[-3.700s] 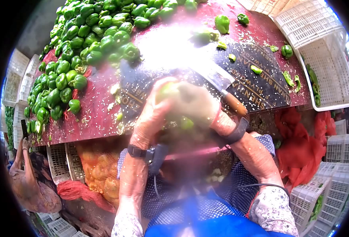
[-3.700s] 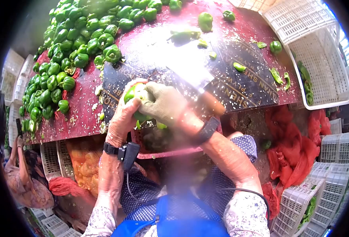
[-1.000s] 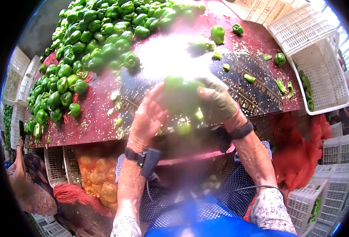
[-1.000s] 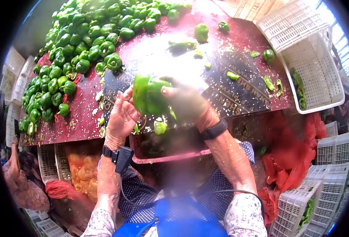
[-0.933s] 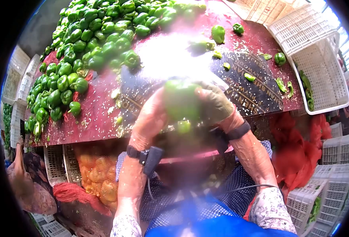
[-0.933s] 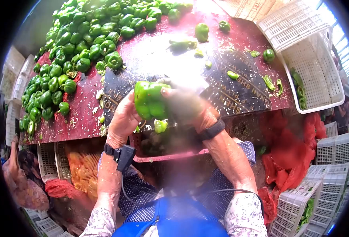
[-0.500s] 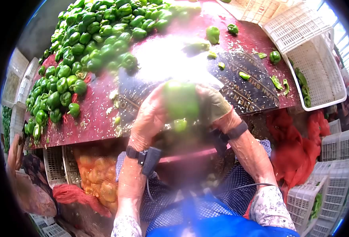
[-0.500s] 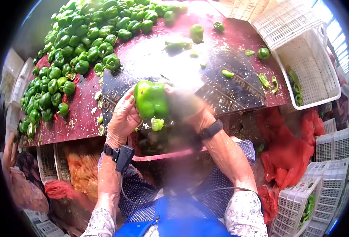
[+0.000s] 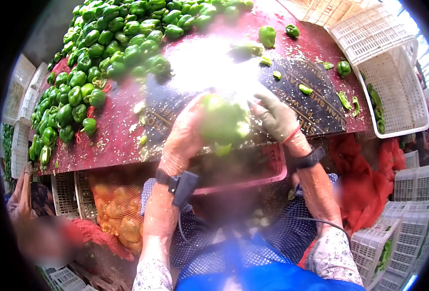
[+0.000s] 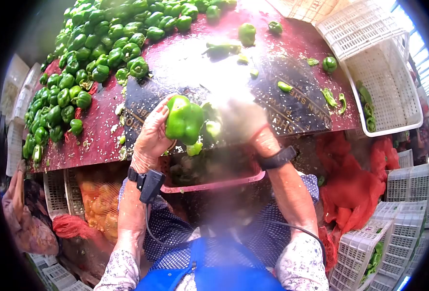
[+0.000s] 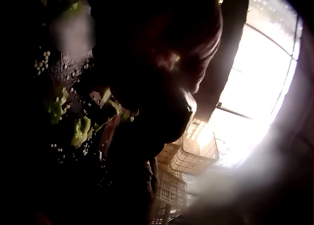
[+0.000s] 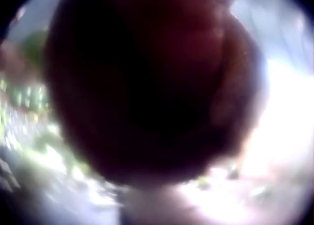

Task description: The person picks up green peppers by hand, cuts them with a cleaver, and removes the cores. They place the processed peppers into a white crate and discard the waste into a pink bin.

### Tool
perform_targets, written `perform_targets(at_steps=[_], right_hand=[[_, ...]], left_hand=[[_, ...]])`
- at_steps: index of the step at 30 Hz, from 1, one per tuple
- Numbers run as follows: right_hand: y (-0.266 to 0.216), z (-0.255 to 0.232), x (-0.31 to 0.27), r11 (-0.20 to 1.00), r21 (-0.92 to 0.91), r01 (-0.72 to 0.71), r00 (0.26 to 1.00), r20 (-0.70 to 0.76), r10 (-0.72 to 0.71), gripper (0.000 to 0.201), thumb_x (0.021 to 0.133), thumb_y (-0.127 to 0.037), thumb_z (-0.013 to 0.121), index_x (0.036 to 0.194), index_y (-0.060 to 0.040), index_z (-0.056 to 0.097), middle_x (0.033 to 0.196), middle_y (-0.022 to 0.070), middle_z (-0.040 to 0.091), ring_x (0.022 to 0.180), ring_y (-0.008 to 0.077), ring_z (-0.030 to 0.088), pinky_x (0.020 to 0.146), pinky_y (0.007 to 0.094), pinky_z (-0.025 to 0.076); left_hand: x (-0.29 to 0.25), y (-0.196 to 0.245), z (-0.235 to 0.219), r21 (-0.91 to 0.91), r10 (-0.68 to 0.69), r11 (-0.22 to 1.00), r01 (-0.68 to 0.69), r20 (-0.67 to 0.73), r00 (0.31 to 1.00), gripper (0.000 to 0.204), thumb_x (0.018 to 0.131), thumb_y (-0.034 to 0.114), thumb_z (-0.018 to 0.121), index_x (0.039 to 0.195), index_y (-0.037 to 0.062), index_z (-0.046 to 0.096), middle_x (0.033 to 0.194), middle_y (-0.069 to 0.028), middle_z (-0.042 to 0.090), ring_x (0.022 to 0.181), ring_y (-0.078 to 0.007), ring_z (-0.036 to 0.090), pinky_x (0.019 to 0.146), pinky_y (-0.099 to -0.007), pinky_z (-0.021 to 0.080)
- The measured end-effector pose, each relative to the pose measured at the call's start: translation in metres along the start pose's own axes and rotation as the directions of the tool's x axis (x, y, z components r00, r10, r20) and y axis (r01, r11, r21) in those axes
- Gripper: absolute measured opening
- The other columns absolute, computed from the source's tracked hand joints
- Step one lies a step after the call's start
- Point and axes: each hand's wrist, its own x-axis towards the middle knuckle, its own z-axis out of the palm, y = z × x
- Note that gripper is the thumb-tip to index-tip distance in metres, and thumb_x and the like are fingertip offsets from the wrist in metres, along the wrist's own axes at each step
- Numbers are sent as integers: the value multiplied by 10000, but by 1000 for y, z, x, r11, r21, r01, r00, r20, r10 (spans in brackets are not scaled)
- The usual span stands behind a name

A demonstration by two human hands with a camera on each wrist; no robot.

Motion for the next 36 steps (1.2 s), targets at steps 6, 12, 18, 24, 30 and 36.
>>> perform_targets(at_steps=[6, 12, 18, 24, 30, 36], right_hand=[[5, 19, -8, 794, -549, 260, 949, -7, -315, 439, 888, -263, 671, 1240, -19, 578, 1088, 167, 639, 993, 254, 630, 858, 352, 506], [5, 2, 12, 578, -756, 306, 838, -75, -541, 301, 939, -243, 587, 1208, -110, 609, 886, 183, 683, 721, 301, 676, 684, 395, 549], [-25, -24, -11, 99, -910, -402, 909, -383, 166, 561, 850, -396, 663, 1310, -122, 498, 1127, 165, 610, 1035, 343, 610, 896, 443, 490], [1, -22, -1, 15, -934, -358, 918, -349, 188, 487, 847, -315, 642, 1288, -176, 490, 1166, 167, 598, 1005, 349, 623, 844, 467, 506], [-32, -3, -21, 762, -626, -165, 983, -163, 78, 461, 883, -122, 632, 1317, -15, 523, 1130, 193, 668, 976, 152, 648, 841, 290, 516], [-49, 57, -39, 289, -846, 448, 855, 311, -415, 415, 795, -97, 663, 1202, -160, 609, 832, 78, 629, 611, 245, 637, 506, 348, 526]], left_hand=[[-1, -16, 3, -15, -74, 997, 74, -40, 996, 498, 948, 175, 586, 1381, -6, 422, 1288, -127, 571, 1167, -212, 577, 1014, -369, 476], [-1, -15, 16, -20, -73, 997, 72, -55, 996, 416, 968, 231, 574, 1314, 9, 509, 1247, -95, 593, 1114, -196, 590, 961, -362, 501], [-10, 6, 1, -50, -4, 999, 0, -69, 998, 411, 990, 239, 544, 1332, 15, 502, 1258, -108, 591, 1092, -202, 603, 945, -367, 519], [-16, 17, -7, 97, 82, 992, -76, -60, 995, 490, 963, 194, 563, 1390, 2, 417, 1284, -118, 568, 1168, -221, 568, 1016, -381, 472], [-19, 32, -16, 188, 127, 976, -110, -82, 988, 454, 996, 179, 503, 1400, 1, 397, 1261, -111, 578, 1132, -195, 586, 988, -351, 489], [-18, 28, -16, 242, 196, 958, -155, -157, 968, 409, 1004, 212, 512, 1354, 8, 454, 1213, -93, 587, 1057, -172, 590, 893, -313, 515]])
